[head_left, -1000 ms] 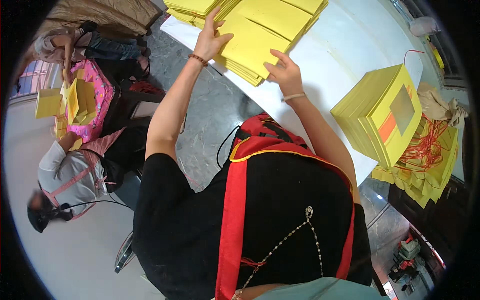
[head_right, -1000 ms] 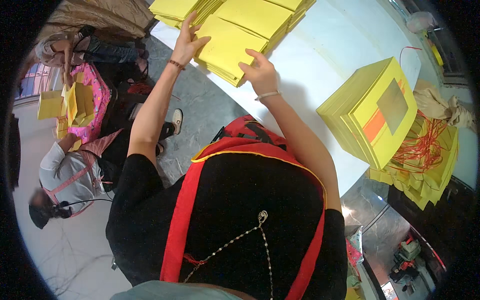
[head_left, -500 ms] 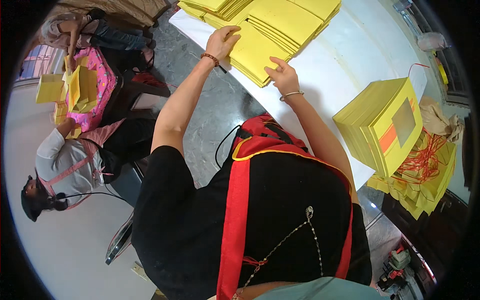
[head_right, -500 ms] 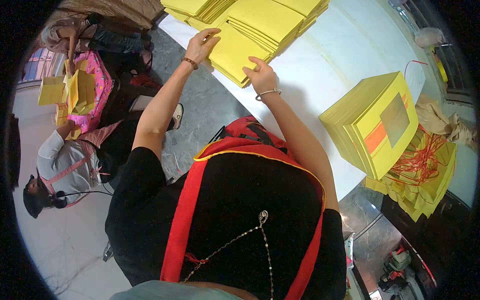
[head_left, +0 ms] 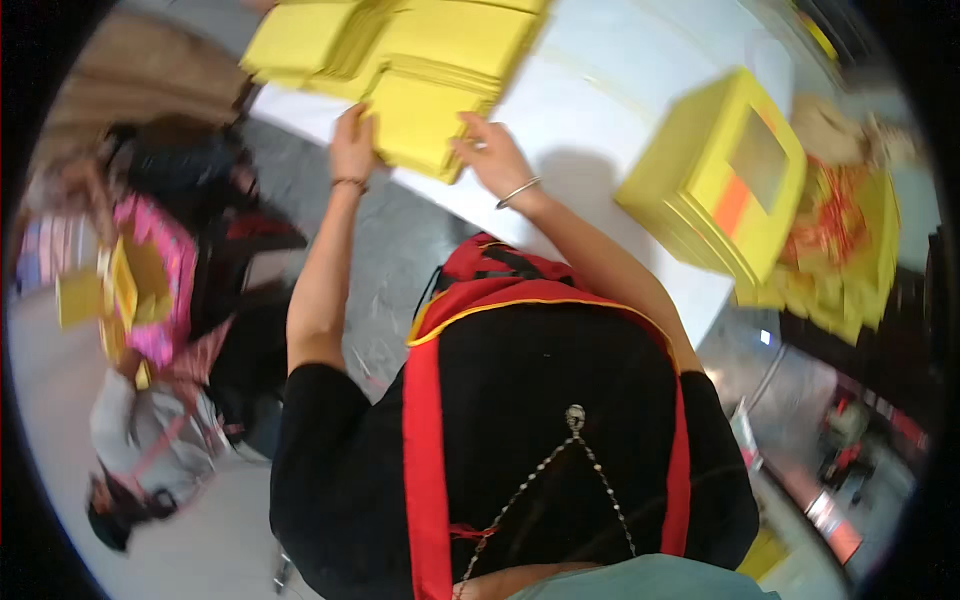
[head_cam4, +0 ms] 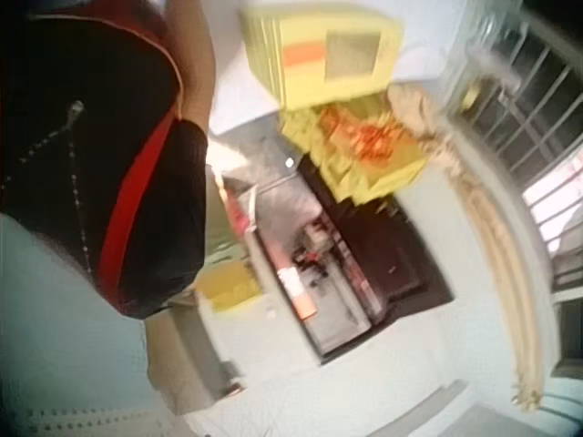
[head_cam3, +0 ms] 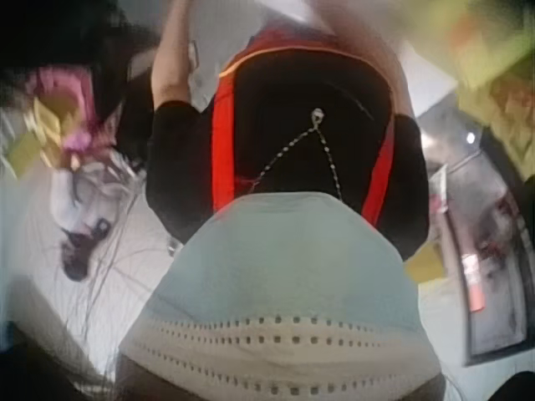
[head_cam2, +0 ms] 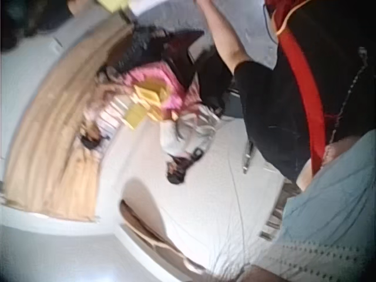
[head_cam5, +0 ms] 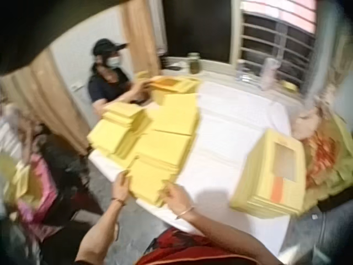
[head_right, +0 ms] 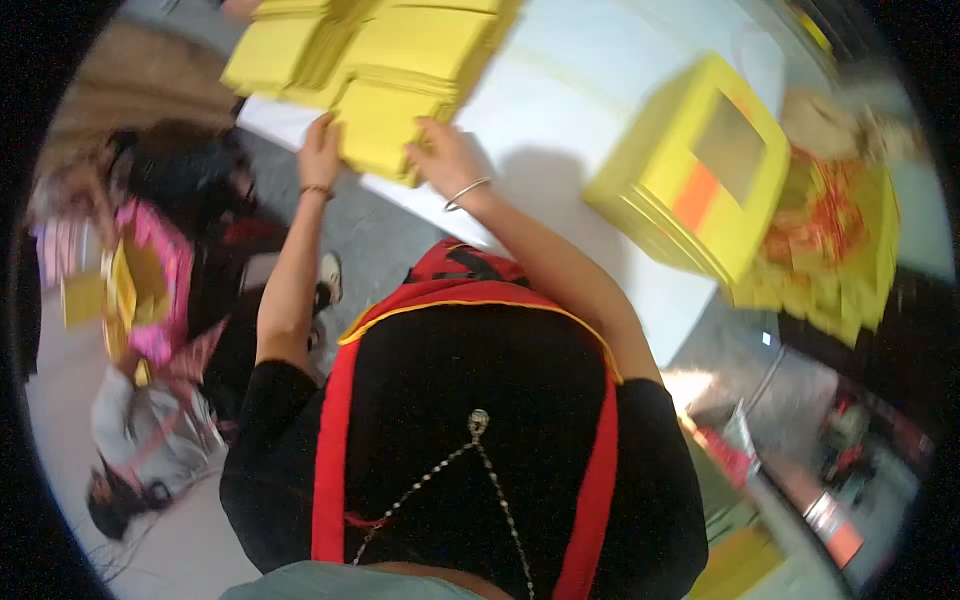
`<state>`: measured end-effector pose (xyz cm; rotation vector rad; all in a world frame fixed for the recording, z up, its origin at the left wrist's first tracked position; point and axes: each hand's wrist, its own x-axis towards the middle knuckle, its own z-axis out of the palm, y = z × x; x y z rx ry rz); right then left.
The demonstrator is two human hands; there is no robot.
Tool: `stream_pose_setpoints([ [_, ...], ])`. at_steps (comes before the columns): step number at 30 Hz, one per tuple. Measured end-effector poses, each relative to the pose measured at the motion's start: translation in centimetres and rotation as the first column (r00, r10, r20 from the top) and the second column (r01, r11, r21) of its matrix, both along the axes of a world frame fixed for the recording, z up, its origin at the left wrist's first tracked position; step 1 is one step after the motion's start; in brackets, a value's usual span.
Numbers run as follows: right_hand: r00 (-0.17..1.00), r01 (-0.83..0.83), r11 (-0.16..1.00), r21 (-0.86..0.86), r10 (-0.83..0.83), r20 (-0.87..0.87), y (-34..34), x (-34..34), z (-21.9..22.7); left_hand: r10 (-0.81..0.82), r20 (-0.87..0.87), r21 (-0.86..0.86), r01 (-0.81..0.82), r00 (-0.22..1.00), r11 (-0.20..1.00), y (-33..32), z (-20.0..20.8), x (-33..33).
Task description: Stack and organize yellow paper sheets (joss paper) on a table.
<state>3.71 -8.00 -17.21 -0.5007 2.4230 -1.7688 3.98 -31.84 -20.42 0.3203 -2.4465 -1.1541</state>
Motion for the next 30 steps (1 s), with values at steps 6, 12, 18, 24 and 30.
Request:
stream_pose_setpoints([
  [6, 0.999, -0.049, 0.991, -0.128, 0.050, 0.002, 9.0, 5.9, 11.3, 0.060, -0.347, -0.334, -0.183, 0.936, 0.925, 3.8, 7.6, 0.3],
  [12, 0.925, 0.321, 0.946, 0.038, -0.304, -0.229, 19.6, 9.4, 16.8, -0.570, -0.386, -0.143, 0.563, 0.725, 0.814, 19.5, 14.3, -0.4],
  [18, 0.595, 0.765, 0.612, 0.198, -0.554, -0.582, 28.5, 8.3, 13.4, -0.925, -0.362, -0.531, 0.790, 0.117, 0.307, 30.2, 16.9, -2.2],
  [24, 0.599, 0.752, 0.651, -0.106, -0.741, -0.302, 29.8, 8.5, 9.5, -0.995, -0.101, -0.733, 0.678, -0.020, 0.061, 31.7, 17.5, -3.1],
  [30, 0.677, 0.663, 0.725, -0.186, -0.687, -0.263, 30.2, 8.7, 9.8, -0.996, -0.082, -0.708, 0.705, -0.029, 0.038, 31.9, 17.9, -4.0],
])
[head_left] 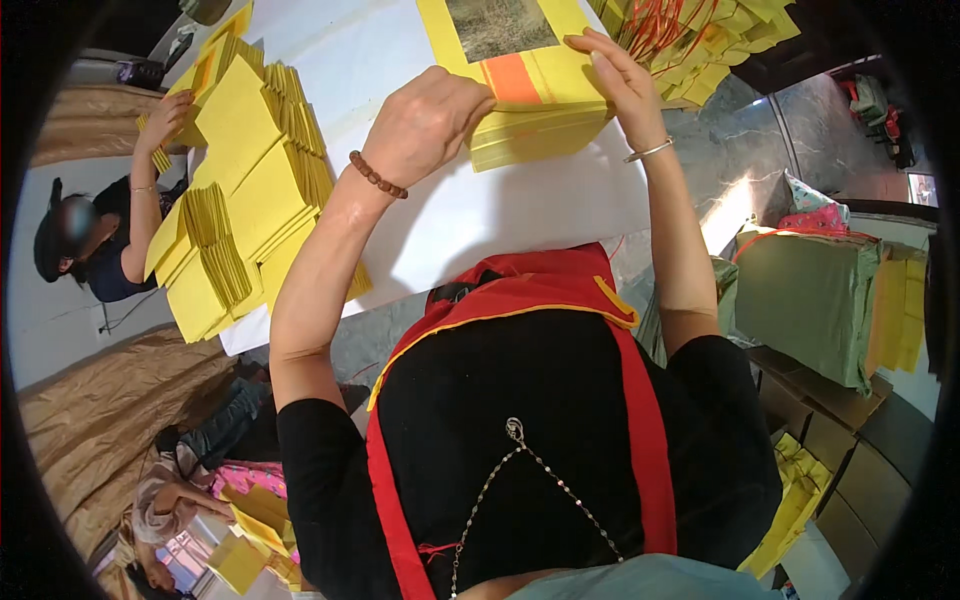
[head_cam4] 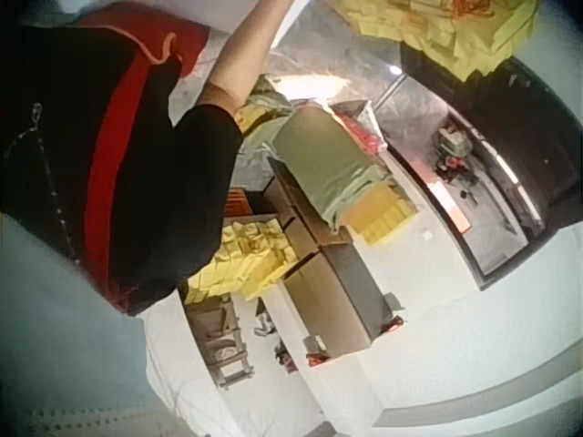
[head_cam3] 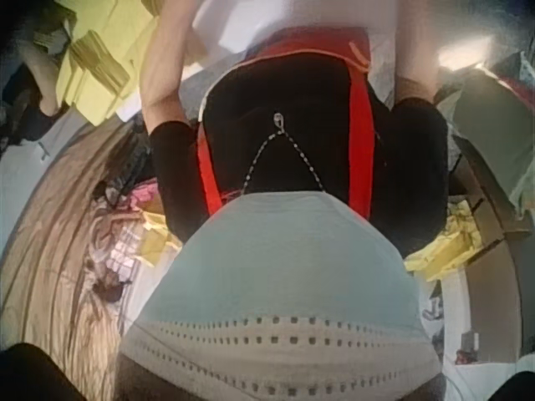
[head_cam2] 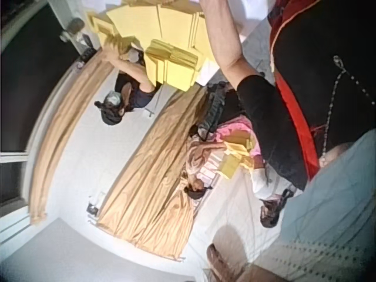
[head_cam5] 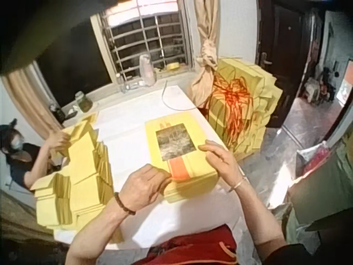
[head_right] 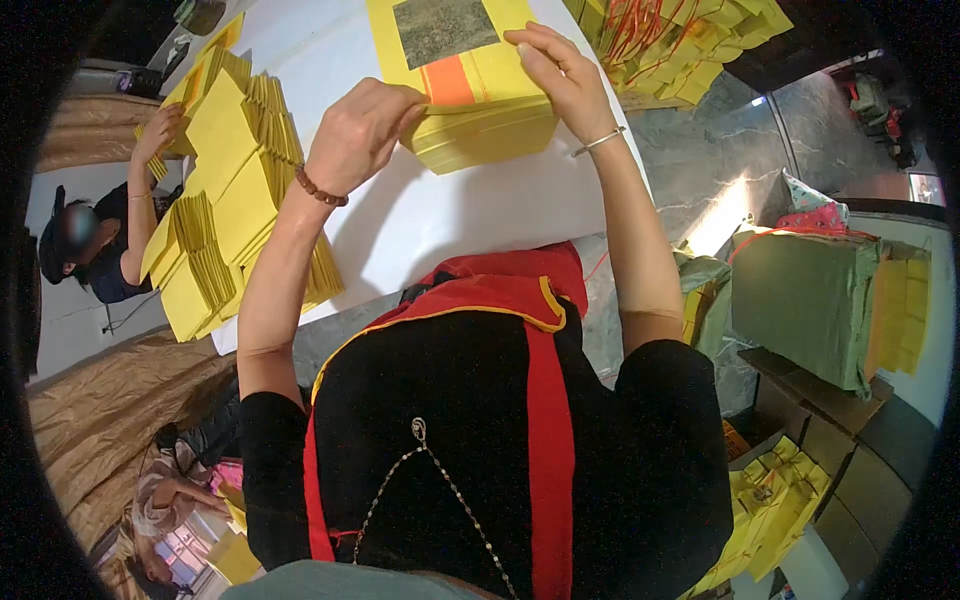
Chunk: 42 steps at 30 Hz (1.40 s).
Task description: Stack and organize yellow paper sheets (joss paper) on a table.
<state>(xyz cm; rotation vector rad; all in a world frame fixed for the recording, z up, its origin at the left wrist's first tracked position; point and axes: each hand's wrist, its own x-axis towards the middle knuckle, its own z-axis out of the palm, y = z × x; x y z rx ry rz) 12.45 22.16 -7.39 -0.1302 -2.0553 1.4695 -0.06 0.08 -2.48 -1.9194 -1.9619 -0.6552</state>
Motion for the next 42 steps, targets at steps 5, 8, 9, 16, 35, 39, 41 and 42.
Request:
stream_pose_setpoints([
  [5, 0.993, -0.118, 0.981, 0.157, 0.114, 0.034, 0.4, 0.5, 0.1, 0.082, 0.212, -0.030, -0.077, 0.974, 0.997, 0.4, 0.6, -0.8],
  [8, 0.991, -0.123, 0.958, 0.258, 0.105, 0.083, 0.6, 0.5, 0.4, 0.124, 0.222, -0.094, -0.106, 0.967, 0.990, 0.6, 0.8, -0.9],
  [9, 0.991, -0.122, 0.959, 0.257, 0.104, 0.081, 0.7, 0.5, 0.5, 0.124, 0.220, -0.095, -0.105, 0.968, 0.990, 0.6, 1.0, -0.9],
  [16, 0.983, -0.176, 0.905, 0.387, 0.139, 0.122, 1.3, 0.8, 1.0, 0.180, 0.240, -0.142, -0.149, 0.954, 0.979, 1.0, 1.7, -0.8],
  [35, 0.967, -0.203, 0.979, -0.018, 0.204, 0.154, 1.5, 0.9, 1.0, 0.204, 0.445, -0.174, -0.139, 0.872, 0.975, 0.8, 2.1, -0.7],
  [39, 0.968, -0.213, 0.977, 0.017, 0.209, 0.138, 1.5, 0.9, 1.1, 0.200, 0.465, -0.155, -0.143, 0.862, 0.977, 0.7, 1.9, -0.8],
  [41, 0.967, -0.215, 0.977, 0.002, 0.213, 0.139, 1.6, 0.9, 1.2, 0.206, 0.477, -0.148, -0.153, 0.855, 0.977, 0.8, 1.8, -0.8],
  [42, 0.967, -0.216, 0.976, 0.001, 0.214, 0.140, 1.6, 0.9, 1.1, 0.207, 0.477, -0.148, -0.154, 0.854, 0.977, 0.8, 1.9, -0.8],
])
